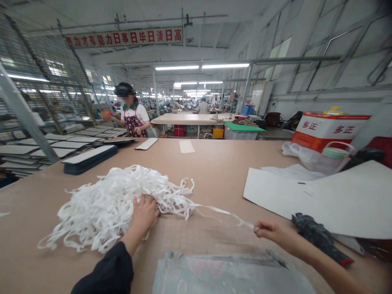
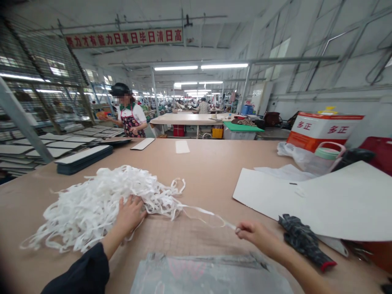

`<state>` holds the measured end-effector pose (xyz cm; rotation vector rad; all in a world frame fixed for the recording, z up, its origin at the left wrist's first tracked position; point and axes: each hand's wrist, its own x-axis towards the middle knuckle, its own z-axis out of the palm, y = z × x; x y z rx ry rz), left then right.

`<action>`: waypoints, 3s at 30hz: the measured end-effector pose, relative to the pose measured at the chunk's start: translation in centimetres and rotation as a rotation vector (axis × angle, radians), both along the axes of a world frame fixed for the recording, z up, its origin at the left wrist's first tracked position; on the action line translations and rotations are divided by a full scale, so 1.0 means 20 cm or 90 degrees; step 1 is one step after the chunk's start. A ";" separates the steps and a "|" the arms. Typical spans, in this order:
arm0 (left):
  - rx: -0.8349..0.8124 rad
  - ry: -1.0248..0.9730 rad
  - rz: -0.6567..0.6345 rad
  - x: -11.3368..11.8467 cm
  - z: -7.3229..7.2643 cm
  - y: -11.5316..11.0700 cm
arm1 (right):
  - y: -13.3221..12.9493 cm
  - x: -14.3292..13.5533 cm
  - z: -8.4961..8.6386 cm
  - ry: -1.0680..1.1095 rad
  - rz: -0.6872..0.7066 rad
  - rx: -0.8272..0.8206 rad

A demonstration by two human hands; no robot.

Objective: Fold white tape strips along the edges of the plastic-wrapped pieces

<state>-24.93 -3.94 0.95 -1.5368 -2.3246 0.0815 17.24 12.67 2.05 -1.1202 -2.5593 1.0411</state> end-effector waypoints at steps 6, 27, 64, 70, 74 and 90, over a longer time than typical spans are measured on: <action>-0.017 0.009 0.004 0.02 0.03 0.01 | 0.05 0.27 0.08 0.076 -0.156 0.075; -0.109 -0.243 -0.251 0.73 0.02 0.51 | -0.02 0.26 0.26 0.746 -0.484 -0.167; 0.000 -0.597 -0.417 1.07 0.29 0.35 | -0.35 -0.05 0.52 0.544 -0.214 -0.199; 0.121 -1.009 -0.380 1.13 0.48 0.14 | -0.46 -0.25 0.41 0.522 -0.153 -0.317; 0.157 -1.080 -0.322 1.12 0.50 0.07 | -0.51 -0.30 0.40 0.528 -0.122 -0.363; 0.056 -1.215 -0.275 1.16 0.40 -0.05 | -0.57 -0.37 0.54 0.760 -0.185 -0.559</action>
